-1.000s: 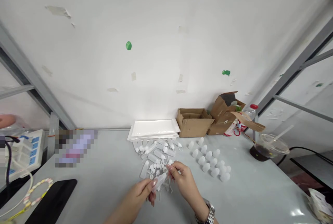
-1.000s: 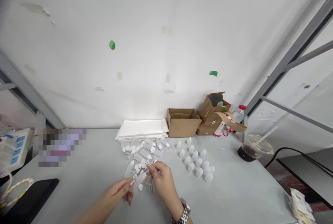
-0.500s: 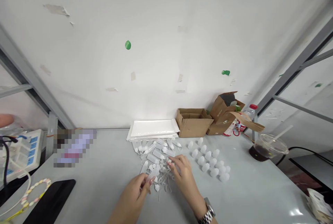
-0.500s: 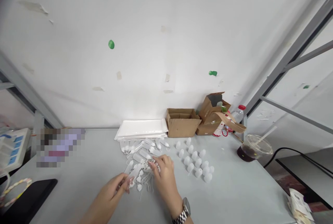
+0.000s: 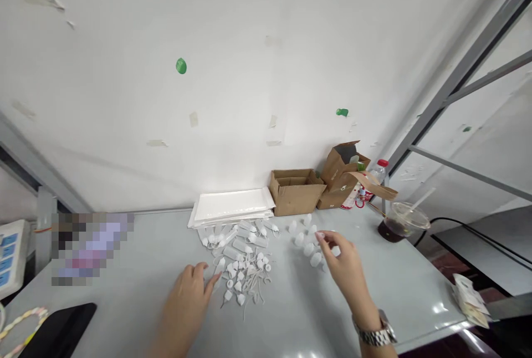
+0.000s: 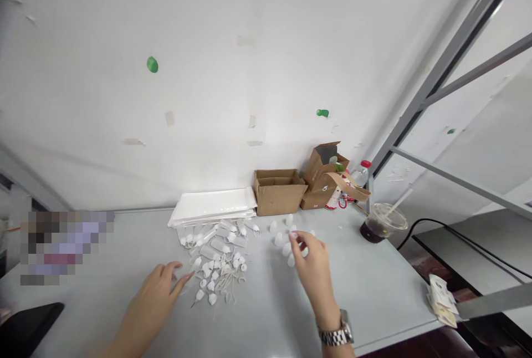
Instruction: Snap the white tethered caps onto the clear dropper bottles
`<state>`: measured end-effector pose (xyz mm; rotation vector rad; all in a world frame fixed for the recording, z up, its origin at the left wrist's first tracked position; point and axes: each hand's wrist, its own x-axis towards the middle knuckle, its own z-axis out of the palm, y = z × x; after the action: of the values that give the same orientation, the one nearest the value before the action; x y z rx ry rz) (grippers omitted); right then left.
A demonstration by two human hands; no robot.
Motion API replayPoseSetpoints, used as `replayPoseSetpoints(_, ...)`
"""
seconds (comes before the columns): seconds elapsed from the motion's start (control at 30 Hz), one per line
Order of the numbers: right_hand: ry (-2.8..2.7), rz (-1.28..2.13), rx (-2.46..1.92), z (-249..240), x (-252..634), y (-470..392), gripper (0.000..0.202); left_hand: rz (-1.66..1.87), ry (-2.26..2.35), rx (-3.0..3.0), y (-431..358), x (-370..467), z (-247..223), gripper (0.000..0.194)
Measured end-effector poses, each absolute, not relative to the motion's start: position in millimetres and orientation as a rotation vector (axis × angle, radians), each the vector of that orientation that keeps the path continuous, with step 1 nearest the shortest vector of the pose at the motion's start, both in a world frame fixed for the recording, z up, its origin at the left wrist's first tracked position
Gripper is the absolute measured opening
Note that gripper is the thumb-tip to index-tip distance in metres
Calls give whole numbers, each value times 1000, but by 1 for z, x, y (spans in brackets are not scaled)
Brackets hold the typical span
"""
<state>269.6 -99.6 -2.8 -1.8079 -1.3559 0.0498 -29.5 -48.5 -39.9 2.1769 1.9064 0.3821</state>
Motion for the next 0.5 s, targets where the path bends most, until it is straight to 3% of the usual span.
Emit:
replayPoseSetpoints(0.17, -1485, -321, -2072, -21, 306, -97, 49, 117, 1968, 2098, -44, -30, -43, 36)
replayPoseSetpoints(0.5, -1634, -475, -2227, -47, 306, -91, 34, 150, 1929, 2077, -41, -30, -48, 30)
